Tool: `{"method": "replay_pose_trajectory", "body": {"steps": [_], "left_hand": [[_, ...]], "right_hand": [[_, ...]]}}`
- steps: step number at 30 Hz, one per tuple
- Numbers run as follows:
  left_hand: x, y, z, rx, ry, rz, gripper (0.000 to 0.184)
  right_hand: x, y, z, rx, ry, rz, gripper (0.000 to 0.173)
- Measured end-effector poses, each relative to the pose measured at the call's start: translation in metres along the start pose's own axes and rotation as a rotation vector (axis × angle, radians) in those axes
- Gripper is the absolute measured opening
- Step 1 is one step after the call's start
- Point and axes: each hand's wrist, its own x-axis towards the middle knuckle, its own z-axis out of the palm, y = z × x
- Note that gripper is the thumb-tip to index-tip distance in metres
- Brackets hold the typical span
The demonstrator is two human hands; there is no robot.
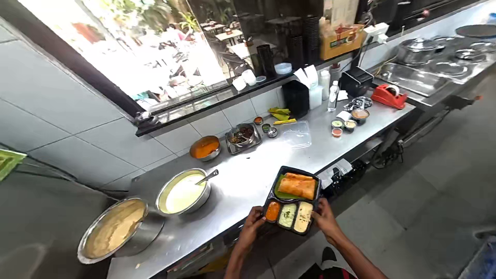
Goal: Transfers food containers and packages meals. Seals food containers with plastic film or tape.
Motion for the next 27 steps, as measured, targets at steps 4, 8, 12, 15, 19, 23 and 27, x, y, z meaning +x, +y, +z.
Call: {"method": "replay_pose_trajectory", "body": {"steps": [4, 8, 12, 15, 19, 23, 27], "left_hand": [[0.055, 0.002, -0.035, -0.013, 0.211, -0.103, 0.034], [0.110, 0.009, -0.067, -0.049, 0.334, -0.196, 0.032], [0.169, -0.001, -0.108, 0.031, 0.410, -0.207, 0.033], [0.217, -0.002, -0.129, 0.041, 0.436, -0.173, 0.032], [0.277, 0.000, -0.132, -0.038, 0.485, -0.134, 0.031], [0.285, 0.004, -0.122, 0.109, 0.501, -0.101, 0.035], [0.251, 0.005, -0.111, 0.401, 0.571, -0.074, 0.038]], "right_hand": [[0.089, -0.005, 0.044, -0.070, -0.101, 0.108, 0.056], [0.137, -0.006, 0.083, -0.004, -0.147, 0.238, 0.057], [0.167, -0.013, 0.082, -0.091, -0.212, 0.302, 0.033], [0.224, -0.035, 0.047, -0.508, -0.010, 0.013, 0.021], [0.322, -0.080, -0.001, -1.186, 0.024, -0.459, 0.046], [0.359, -0.082, -0.039, -1.568, -0.246, -0.546, 0.085], [0.313, -0.052, -0.087, -1.608, -0.322, -0.564, 0.091]]}}
